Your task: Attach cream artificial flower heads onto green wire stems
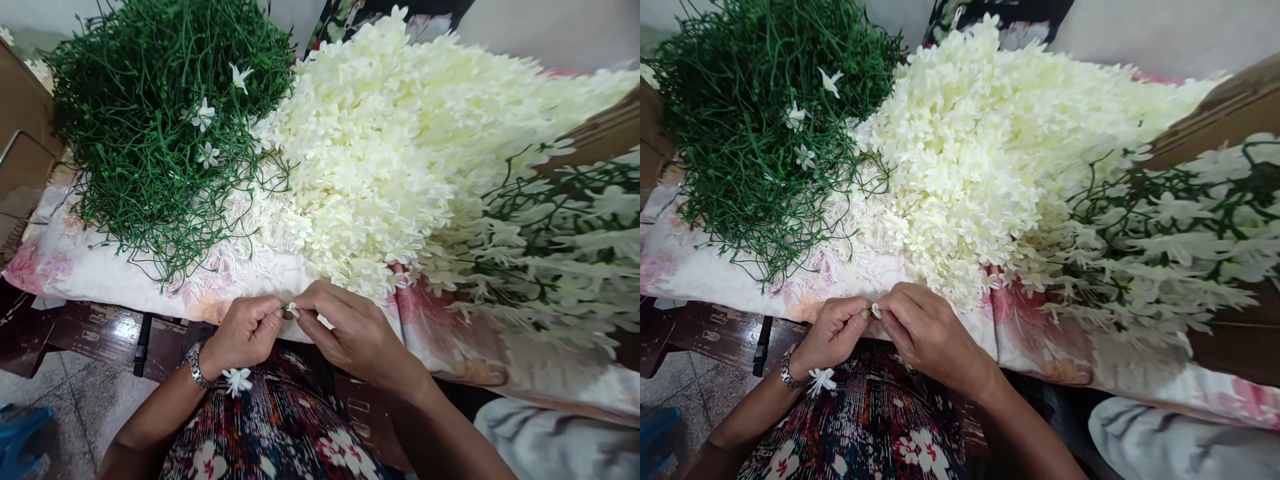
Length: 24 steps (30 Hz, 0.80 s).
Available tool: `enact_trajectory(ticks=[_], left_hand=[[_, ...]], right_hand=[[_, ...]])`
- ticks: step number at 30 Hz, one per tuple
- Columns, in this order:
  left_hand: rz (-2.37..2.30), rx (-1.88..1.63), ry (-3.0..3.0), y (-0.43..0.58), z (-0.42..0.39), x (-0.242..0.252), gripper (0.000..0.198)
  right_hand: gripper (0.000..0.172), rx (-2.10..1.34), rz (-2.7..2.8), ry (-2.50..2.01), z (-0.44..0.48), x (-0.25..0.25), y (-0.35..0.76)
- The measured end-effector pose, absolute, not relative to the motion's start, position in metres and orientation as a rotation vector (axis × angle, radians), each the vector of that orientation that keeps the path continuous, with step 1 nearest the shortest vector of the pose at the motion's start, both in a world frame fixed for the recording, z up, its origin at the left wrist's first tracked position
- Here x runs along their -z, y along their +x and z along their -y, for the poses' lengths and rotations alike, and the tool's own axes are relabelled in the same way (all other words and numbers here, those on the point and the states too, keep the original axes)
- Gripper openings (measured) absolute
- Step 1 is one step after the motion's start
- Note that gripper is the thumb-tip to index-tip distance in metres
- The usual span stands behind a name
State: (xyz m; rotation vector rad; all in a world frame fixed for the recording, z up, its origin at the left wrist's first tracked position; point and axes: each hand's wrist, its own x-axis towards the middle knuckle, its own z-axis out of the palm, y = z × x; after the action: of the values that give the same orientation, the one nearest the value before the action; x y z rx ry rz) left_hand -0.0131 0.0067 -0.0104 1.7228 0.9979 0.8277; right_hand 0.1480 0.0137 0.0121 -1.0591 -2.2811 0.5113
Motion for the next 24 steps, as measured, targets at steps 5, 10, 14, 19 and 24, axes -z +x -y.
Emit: enact_trajectory(ticks=[5,10,14,19,24], left_hand=[[-0.971,-0.831,1.403,-0.019,-0.005,0.008,0.021],[-0.928,-0.999,1.294,-0.021,-0.003,0.015,0.019],[-0.937,-1.077,1.341,-0.02,-0.001,0.017,0.017],[-0.983,-1.064,1.372,-0.021,-0.001,0.013,0.015],[-0.986,-1.065,1.444,-0.021,-0.001,0.011,0.013]], right_hand=[[0.018,-0.319,2.319,-0.969,-0.013,-0.009,0.149],[0.029,-0.225,2.285,-0.895,-0.011,-0.004,0.146],[0.032,-0.222,2.28,-0.876,-0.009,-0.002,0.147],[0.036,-0.504,2.141,-0.996,-0.008,-0.01,0.149],[0.033,-0.683,2.075,-1.069,-0.009,-0.018,0.148]])
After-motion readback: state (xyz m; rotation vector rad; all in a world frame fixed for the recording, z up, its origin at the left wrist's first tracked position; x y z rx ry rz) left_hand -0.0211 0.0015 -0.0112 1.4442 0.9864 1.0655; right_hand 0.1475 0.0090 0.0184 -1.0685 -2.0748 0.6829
